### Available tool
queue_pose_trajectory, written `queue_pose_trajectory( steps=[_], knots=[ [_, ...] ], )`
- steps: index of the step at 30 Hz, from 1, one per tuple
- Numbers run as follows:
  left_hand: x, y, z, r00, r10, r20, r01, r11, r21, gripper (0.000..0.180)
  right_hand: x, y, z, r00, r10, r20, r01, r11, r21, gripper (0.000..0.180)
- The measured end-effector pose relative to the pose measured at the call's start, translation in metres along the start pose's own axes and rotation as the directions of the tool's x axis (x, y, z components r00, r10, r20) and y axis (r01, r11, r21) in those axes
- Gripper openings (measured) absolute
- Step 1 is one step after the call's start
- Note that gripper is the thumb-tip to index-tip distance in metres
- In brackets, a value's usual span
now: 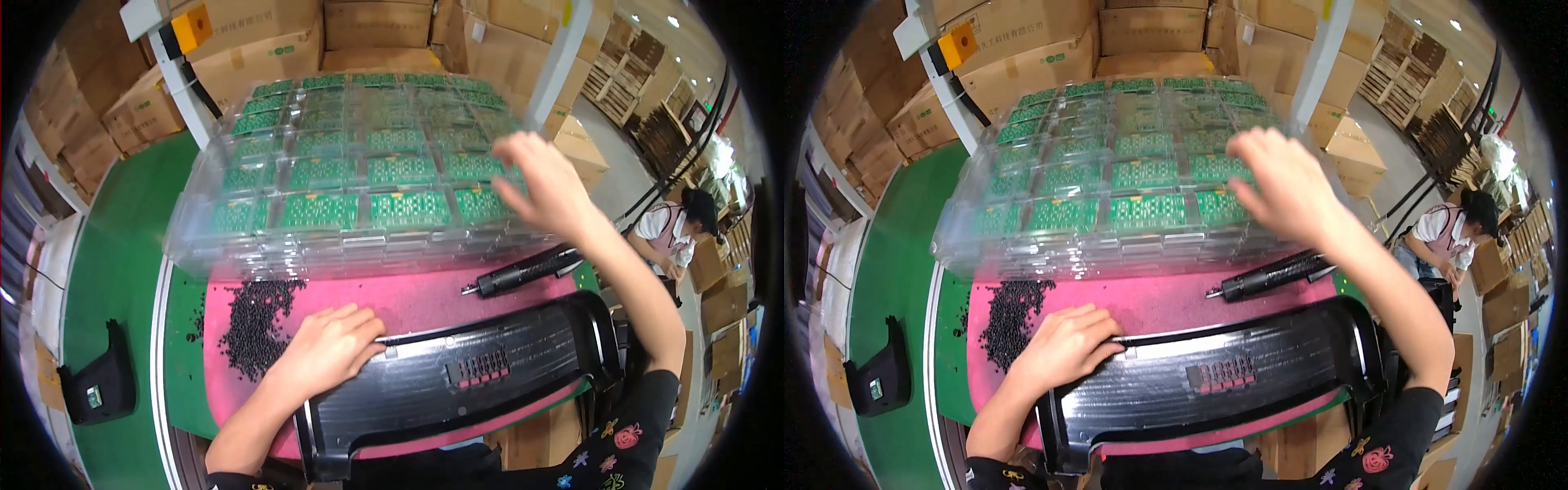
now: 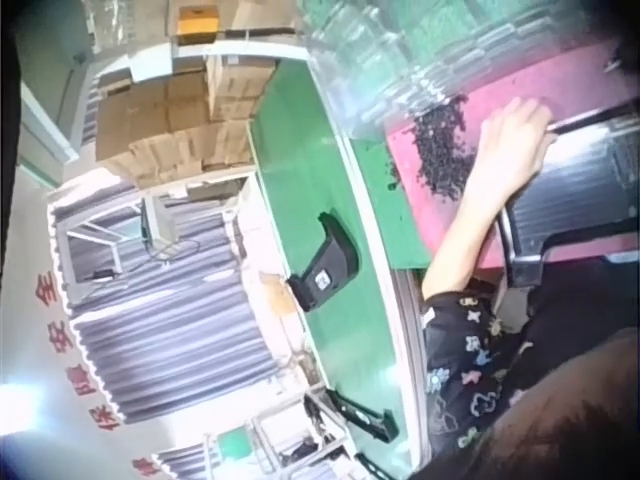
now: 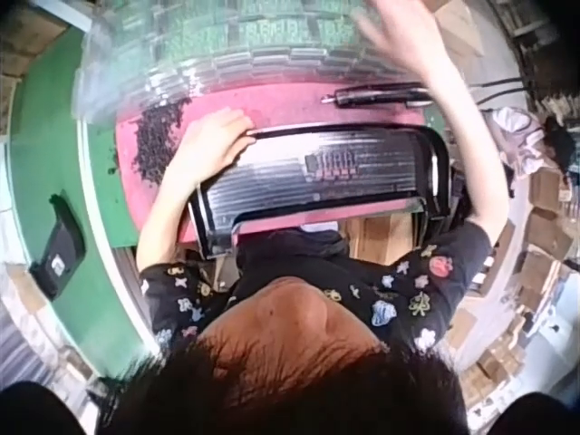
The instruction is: Assembling printed circuit boards into plastic housings using an electric screwdriver and screws.
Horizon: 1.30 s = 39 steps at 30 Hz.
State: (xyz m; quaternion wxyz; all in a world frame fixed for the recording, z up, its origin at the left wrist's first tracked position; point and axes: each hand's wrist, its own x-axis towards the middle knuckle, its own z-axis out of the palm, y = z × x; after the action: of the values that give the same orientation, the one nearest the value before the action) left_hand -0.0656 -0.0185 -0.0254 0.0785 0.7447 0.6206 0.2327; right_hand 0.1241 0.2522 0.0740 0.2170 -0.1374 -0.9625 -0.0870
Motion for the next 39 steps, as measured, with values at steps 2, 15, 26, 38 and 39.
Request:
queue_pose_trajectory(
  steps=[2,15,26,38,39],
  knots=[
    [0.002,-0.004,0.004,1.000,0.010,-0.004,-0.010,0.999,-0.033,0.019,0.036,0.051,0.021,0.992,0.121,-0.023,-0.123,0.987,-0.108,0.037],
    [0.001,-0.004,0.001,0.995,-0.072,0.074,0.079,0.992,-0.100,0.020,0.126,0.177,0.138,0.860,0.422,0.287,-0.319,0.883,-0.344,0.078],
    [0.009,0.001,-0.005,0.989,-0.144,0.028,0.147,0.975,-0.168,0.027,0.097,0.082,0.061,0.910,0.271,-0.313,-0.135,0.909,0.395,0.064],
    [0.030,0.072,-0.029,0.937,-0.203,-0.284,-0.009,0.798,-0.602,0.066,-0.084,-0.105,-0.027,0.973,0.223,-0.068,0.070,-0.001,0.998,0.074],
    [0.031,0.075,-0.028,0.943,-0.213,-0.257,-0.006,0.758,-0.652,0.063,-0.094,-0.106,-0.029,0.967,0.244,-0.074,0.061,0.061,0.996,0.074]
  ],
)
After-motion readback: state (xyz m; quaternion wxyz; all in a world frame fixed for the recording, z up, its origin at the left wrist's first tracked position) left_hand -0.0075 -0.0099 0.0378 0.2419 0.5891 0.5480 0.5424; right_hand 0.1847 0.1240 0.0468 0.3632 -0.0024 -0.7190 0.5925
